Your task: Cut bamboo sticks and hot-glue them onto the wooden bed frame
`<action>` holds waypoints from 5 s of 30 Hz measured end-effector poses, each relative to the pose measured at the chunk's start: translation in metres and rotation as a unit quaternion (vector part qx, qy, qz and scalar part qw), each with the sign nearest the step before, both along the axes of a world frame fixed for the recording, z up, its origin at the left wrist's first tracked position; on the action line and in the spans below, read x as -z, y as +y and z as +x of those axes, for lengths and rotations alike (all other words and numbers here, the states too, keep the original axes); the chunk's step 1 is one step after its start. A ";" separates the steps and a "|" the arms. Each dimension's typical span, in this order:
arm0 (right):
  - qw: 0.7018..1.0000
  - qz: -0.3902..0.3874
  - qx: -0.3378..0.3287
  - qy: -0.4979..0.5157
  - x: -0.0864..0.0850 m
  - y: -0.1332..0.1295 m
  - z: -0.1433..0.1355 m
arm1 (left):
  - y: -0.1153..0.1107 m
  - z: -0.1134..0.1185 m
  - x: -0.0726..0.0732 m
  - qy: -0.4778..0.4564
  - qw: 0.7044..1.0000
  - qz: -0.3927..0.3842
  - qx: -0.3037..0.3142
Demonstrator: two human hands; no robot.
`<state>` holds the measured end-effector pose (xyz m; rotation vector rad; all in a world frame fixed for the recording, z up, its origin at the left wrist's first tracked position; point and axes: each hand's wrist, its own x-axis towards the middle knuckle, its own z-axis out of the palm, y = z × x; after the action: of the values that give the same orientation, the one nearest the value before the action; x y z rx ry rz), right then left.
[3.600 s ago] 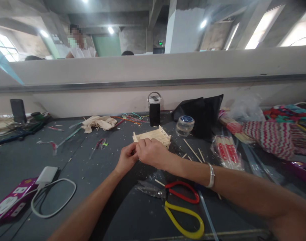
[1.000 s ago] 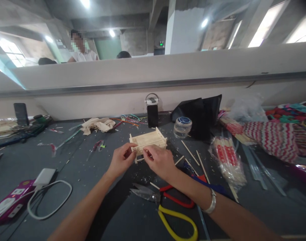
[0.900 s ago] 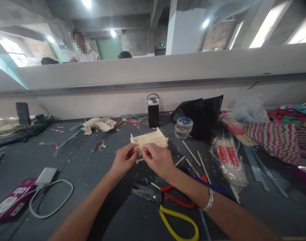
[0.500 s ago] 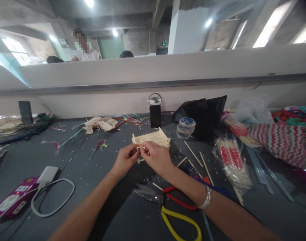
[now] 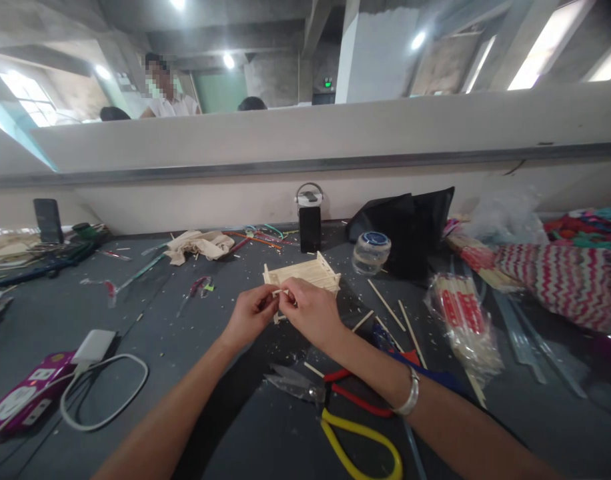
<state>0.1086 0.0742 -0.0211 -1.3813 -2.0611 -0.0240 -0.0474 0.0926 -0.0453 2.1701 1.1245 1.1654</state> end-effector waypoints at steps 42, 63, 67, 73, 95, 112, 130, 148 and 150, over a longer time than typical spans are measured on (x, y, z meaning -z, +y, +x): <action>0.993 0.005 -0.025 0.119 -0.035 0.005 0.040 | -0.009 -0.012 -0.009 0.007 0.999 -0.038 -0.012; 0.969 -0.218 -0.112 -0.015 -0.005 -0.072 0.074 | -0.081 -0.011 -0.018 -0.201 0.928 -0.284 -0.131; 0.967 -0.195 -0.155 0.055 -0.004 -0.087 0.063 | -0.116 0.011 -0.014 -0.354 0.832 -0.422 -0.068; 0.966 -0.205 -0.150 0.041 0.005 -0.108 0.045 | -0.138 0.051 -0.007 -0.351 0.815 -0.459 -0.034; 0.941 -0.228 -0.134 0.211 0.011 -0.132 0.066 | -0.159 0.045 0.001 -0.021 0.987 -0.158 0.030; 0.975 -0.038 0.085 -0.201 0.049 -0.113 0.160 | -0.157 0.015 -0.003 -0.256 0.910 -0.315 -0.088; 0.974 -0.091 0.094 0.186 0.030 -0.090 0.200 | -0.131 0.043 -0.009 -0.279 0.903 -0.318 -0.074; 0.844 -0.305 -0.029 0.441 -0.020 -0.154 0.095 | -0.130 0.054 -0.020 -0.330 0.910 -0.247 -0.048; 0.846 -0.309 -0.031 0.433 -0.019 -0.155 0.097 | -0.130 0.053 -0.020 -0.316 0.919 -0.233 -0.046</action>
<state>0.2054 -0.0806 -0.0025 -1.2979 -1.3419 1.1690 0.0054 -0.0374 -0.0252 1.2572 1.0650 1.3337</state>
